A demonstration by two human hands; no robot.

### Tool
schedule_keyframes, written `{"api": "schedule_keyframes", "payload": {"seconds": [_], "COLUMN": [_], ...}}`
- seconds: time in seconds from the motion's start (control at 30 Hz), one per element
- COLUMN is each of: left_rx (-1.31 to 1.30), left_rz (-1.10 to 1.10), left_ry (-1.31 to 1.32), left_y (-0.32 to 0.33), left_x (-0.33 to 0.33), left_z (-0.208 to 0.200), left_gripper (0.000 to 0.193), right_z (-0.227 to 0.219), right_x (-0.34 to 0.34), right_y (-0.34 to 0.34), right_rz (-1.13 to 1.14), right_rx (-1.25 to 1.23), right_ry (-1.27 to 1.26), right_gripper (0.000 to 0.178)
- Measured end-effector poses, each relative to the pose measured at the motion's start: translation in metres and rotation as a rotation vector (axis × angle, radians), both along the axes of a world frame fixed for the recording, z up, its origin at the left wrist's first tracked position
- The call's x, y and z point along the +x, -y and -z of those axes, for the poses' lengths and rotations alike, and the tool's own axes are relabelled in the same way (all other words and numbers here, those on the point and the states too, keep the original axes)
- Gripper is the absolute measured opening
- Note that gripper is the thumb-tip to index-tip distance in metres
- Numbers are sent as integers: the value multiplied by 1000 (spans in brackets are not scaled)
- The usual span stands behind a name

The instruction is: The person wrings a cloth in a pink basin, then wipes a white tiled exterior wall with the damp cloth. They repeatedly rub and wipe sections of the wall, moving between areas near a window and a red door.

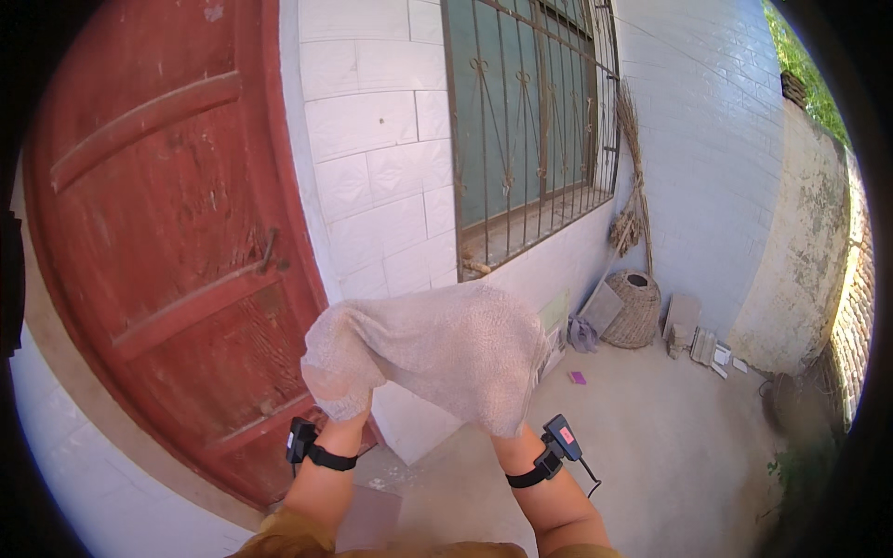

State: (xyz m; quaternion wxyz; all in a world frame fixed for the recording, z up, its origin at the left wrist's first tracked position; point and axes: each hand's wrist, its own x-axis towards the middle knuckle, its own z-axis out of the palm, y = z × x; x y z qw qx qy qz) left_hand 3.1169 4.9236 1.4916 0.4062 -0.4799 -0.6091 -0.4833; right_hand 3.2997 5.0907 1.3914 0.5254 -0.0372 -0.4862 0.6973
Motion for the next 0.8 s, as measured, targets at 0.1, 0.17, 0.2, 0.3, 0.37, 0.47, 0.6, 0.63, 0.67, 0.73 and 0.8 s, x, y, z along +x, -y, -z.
{"api": "schedule_keyframes", "payload": {"seconds": [0.1,0.17,0.2,0.3,0.37,0.47,0.6,0.63,0.67,0.73,0.8], "left_rx": [26,53,78,109,129,166,-12,-182,-370,-322,-203], "left_rz": [95,296,249,302,321,377,-116,-259,-401,-465,-522], "left_ry": [-31,2,-42,-122,-172,-205,-477,-482,-471,-529,-583], "left_y": [-38,-74,-92,-143,-173,-219,-278,-292,-306,-333,-356], "left_x": [-17,-33,-43,-73,-92,-118,-135,-137,-140,-145,-155], "left_z": [-19,-36,-46,-80,-105,-152,-211,-225,-239,-265,-291], "left_gripper": [37,36,36,34,33,32,31,33,36,35,34], "right_z": [-25,-46,-56,-95,-124,-179,-254,-275,-293,-331,-366], "right_x": [-30,-55,-67,-109,-138,-183,-235,-248,-260,-287,-314], "right_y": [-58,-101,-120,-175,-208,-257,-315,-330,-343,-371,-396], "right_rz": [-73,-96,-101,-101,-89,-62,-71,16,27,266,384], "right_rx": [95,186,234,383,479,644,762,861,903,1088,1292], "right_ry": [34,49,55,55,45,18,-16,-74,-104,-72,-133], "right_gripper": [51,51,51,52,52,53,53,53,54,54,53]}}
